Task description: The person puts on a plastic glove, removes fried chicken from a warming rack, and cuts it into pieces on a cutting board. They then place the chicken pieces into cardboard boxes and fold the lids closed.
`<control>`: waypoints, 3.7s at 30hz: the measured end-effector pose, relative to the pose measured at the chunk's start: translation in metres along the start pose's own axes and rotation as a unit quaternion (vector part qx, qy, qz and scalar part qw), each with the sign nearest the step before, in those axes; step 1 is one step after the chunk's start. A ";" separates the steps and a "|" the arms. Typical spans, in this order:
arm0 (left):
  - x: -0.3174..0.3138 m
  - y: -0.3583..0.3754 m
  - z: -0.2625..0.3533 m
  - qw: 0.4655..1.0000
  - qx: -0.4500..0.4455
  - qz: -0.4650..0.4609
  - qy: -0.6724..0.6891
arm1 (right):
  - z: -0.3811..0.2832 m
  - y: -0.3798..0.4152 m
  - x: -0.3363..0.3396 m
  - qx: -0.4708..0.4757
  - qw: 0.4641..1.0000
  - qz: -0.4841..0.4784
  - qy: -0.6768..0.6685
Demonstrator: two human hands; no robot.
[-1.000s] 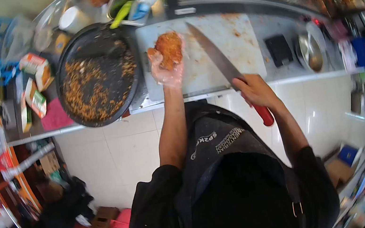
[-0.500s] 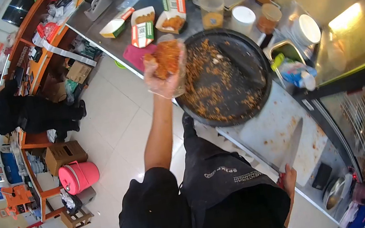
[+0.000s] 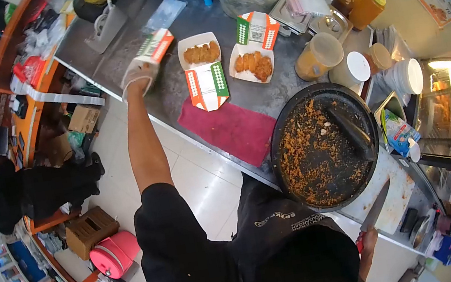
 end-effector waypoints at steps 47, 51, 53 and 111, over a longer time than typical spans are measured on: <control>-0.148 1.243 0.409 0.442 -0.714 -0.538 -0.078 | 0.256 -0.026 0.356 0.229 0.955 0.191 0.007; -0.268 1.263 0.380 0.430 -0.640 -0.627 -0.110 | 0.086 -0.122 0.302 0.309 0.933 0.180 0.038; -0.295 1.299 0.407 0.472 -0.591 -0.618 -0.215 | 0.017 -0.187 0.217 0.383 0.910 0.090 0.134; -0.456 1.135 0.302 0.778 -0.191 -0.562 -0.208 | 0.301 -0.686 0.079 0.307 0.824 0.476 0.000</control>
Point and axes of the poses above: each hand's wrist, its own y-axis away from the middle knuckle, its own x-axis out of the back of the hand, z = x × y, the point moved 10 cm from there along -y, towards the middle knuckle, and after that the axes turned 9 degrees about z, right-handed, at the moved point
